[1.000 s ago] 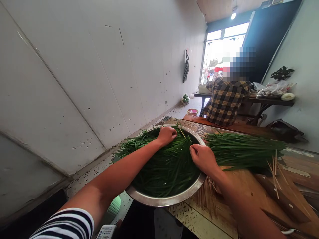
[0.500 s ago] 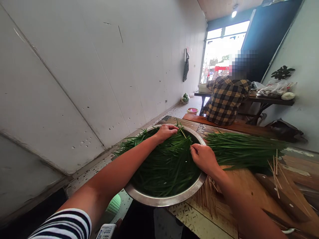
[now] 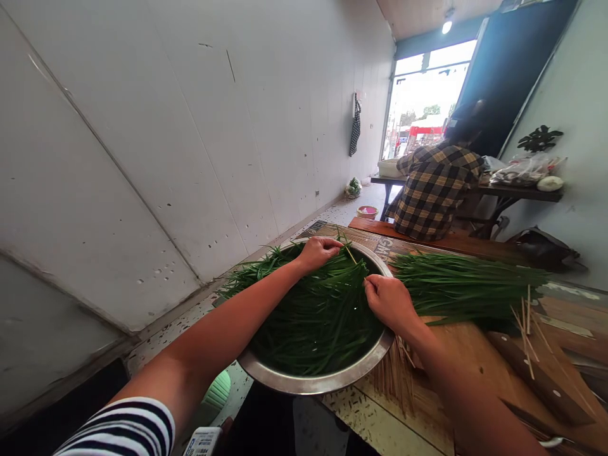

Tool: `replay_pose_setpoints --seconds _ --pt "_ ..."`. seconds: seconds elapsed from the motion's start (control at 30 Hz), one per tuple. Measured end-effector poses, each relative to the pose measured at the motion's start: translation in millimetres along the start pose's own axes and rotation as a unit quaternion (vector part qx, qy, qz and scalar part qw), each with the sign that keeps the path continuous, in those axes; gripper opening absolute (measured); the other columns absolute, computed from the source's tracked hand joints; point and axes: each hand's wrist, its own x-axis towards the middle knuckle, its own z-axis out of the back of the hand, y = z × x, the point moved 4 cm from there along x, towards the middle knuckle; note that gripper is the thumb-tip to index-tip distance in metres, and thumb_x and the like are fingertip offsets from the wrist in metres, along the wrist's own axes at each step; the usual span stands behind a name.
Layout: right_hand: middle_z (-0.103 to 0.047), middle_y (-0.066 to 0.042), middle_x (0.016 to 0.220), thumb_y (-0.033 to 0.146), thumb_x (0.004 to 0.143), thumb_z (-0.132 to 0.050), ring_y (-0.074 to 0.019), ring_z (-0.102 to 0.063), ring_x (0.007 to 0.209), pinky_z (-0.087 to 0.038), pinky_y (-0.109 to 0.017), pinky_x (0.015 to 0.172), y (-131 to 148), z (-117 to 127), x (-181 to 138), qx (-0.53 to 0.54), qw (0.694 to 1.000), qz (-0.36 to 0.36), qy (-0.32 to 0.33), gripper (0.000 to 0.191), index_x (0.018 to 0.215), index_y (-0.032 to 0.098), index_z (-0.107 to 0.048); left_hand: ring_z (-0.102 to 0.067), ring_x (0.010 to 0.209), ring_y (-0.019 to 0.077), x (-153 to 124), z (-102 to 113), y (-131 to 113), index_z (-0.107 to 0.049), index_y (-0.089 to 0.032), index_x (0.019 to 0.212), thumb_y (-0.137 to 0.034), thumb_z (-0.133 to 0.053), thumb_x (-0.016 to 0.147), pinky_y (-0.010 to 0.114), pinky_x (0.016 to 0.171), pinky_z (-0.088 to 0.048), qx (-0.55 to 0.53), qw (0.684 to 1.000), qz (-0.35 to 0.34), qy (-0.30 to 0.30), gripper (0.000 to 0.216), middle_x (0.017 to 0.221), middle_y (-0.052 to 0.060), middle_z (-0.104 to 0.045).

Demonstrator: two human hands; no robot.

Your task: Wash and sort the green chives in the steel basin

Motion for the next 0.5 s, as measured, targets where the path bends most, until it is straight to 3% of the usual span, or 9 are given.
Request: replay_pose_setpoints --seconds 0.17,0.3,0.37,0.5 --pt "-0.07 -0.006 0.074 0.034 0.084 -0.037 -0.0174 -0.061 0.068 -0.036 -0.025 0.061 -1.1 0.4 0.4 0.015 1.0 -0.002 -0.007 0.035 0.079 0.02 -0.068 -0.059 0.067 0.0117 -4.6 -3.0 -8.9 -0.074 -0.015 0.09 -0.025 -0.061 0.07 0.021 0.066 -0.046 0.001 0.999 -0.026 0.039 0.025 0.073 0.003 -0.07" --pt "-0.07 -0.007 0.076 0.034 0.084 -0.037 -0.0179 -0.062 0.069 -0.037 -0.026 0.062 -2.5 0.6 0.9 0.014 1.0 -0.008 -0.014 0.034 0.079 0.019 -0.068 -0.062 0.074 0.0123 -14.8 -9.8 -27.2 -0.074 -0.016 0.091 -0.025 -0.064 0.069 0.02 0.07 -0.047 -0.027 0.978 -0.099 0.18 0.026 0.084 0.004 -0.072" --pt "-0.07 -0.008 0.077 0.034 0.084 -0.037 -0.018 -0.062 0.07 -0.037 -0.026 0.062 -2.7 0.8 1.0 0.013 1.0 -0.01 -0.016 0.034 0.079 0.019 -0.068 -0.062 0.075 0.0122 -17.1 -8.5 -31.1 -0.073 -0.016 0.094 -0.027 -0.063 0.071 0.019 0.07 -0.047 -0.017 0.97 -0.112 0.215 0.028 0.086 0.004 -0.072" --pt "-0.07 -0.007 0.076 0.034 0.084 -0.037 -0.0176 -0.061 0.07 -0.036 -0.026 0.063 -1.7 1.3 0.6 0.013 1.0 -0.011 -0.016 0.034 0.077 0.019 -0.067 -0.061 0.076 0.0123 -8.0 2.3 -18.3 -0.073 -0.016 0.094 -0.03 -0.057 0.077 0.021 0.073 -0.046 0.081 0.987 -0.067 0.121 0.027 0.085 0.003 -0.071"
